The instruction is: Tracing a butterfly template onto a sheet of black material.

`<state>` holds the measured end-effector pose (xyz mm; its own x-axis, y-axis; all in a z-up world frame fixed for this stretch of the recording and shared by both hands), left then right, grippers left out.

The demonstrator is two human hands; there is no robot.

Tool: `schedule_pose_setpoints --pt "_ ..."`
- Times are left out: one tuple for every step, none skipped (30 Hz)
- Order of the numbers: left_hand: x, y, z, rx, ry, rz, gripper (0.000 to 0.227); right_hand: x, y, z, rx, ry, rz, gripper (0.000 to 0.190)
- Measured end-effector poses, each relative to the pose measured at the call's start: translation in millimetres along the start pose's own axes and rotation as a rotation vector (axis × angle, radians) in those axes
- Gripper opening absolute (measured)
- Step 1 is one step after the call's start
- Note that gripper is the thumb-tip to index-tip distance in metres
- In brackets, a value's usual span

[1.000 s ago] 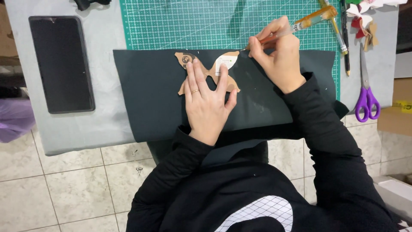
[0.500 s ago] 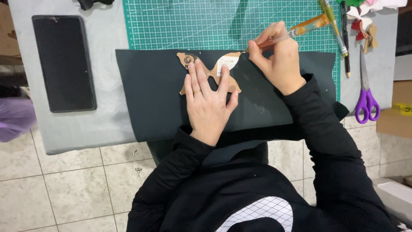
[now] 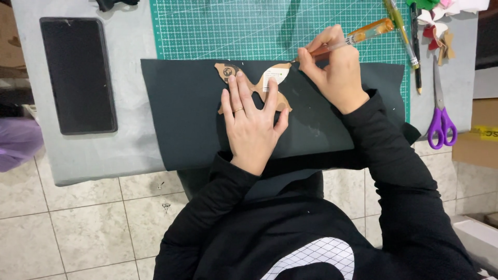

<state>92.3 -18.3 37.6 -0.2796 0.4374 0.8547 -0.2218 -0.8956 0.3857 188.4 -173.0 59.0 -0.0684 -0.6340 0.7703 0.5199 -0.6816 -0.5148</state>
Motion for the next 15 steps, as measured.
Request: schedule_pose_setpoints --pt "0.2 0.1 -0.3 0.002 0.000 0.000 0.060 0.0 0.0 0.1 0.001 -0.002 0.000 0.024" --pt "0.4 -0.2 -0.3 0.004 0.001 -0.003 0.060 -0.3 -0.9 0.8 0.011 -0.003 -0.001 0.023" --pt "0.6 -0.7 -0.3 0.005 0.001 -0.006 0.061 -0.6 -1.8 1.5 0.022 -0.004 -0.001 0.022" --pt "0.0 -1.3 -0.4 0.007 0.004 -0.006 0.061 -0.4 -2.6 2.8 0.025 -0.005 -0.002 0.022" --pt "-0.2 -1.7 -0.5 0.008 0.010 -0.013 0.061 -0.4 -4.9 3.9 0.045 -0.007 -0.032 0.022" --pt "-0.5 -1.8 -1.5 0.009 0.014 -0.021 0.061 -0.4 -7.3 3.8 0.063 -0.011 -0.062 0.022" --pt "-0.5 -1.9 -2.0 0.012 0.014 -0.021 0.061 -1.6 -7.9 4.3 0.065 -0.013 -0.062 0.022" --pt "-0.8 -2.0 -1.8 0.011 0.012 -0.028 0.061 -2.8 -7.5 5.1 0.057 -0.020 -0.038 0.022" --pt "-1.0 -2.0 -1.7 0.010 0.011 -0.035 0.061 -4.1 -7.2 6.0 0.050 -0.027 -0.015 0.022" --pt "-0.7 -2.2 -1.6 0.012 0.013 -0.035 0.061 -4.9 -9.9 8.2 0.053 -0.028 -0.015 0.022" --pt "-0.5 -2.6 -1.5 0.015 0.012 -0.039 0.062 -6.4 -14.1 10.4 0.071 -0.036 -0.046 0.022" --pt "-0.4 -3.1 -1.7 0.019 0.010 -0.043 0.062 -8.3 -18.2 12.4 0.090 -0.045 -0.075 0.022" --pt "-0.1 -3.8 -1.9 0.022 0.011 -0.042 0.062 -9.3 -20.2 14.3 0.093 -0.047 -0.075 0.022" --pt "-0.4 -3.7 -2.1 0.018 0.007 -0.053 0.062 -11.2 -22.3 16.0 0.097 -0.061 -0.064 0.023" --pt "-0.7 -3.6 -2.3 0.015 0.002 -0.063 0.061 -13.2 -24.3 17.6 0.101 -0.076 -0.052 0.024"
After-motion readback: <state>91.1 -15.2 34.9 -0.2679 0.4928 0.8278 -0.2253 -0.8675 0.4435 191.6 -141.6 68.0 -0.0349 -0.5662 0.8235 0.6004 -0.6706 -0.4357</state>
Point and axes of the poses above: each hand's wrist, its own z-axis towards the middle knuckle, its own x-axis out of the back of the hand, y = z × x, the point moved 9 cm from there along z, towards the middle knuckle, and after that the axes turned 10 degrees about -z, right-handed, at the moved point
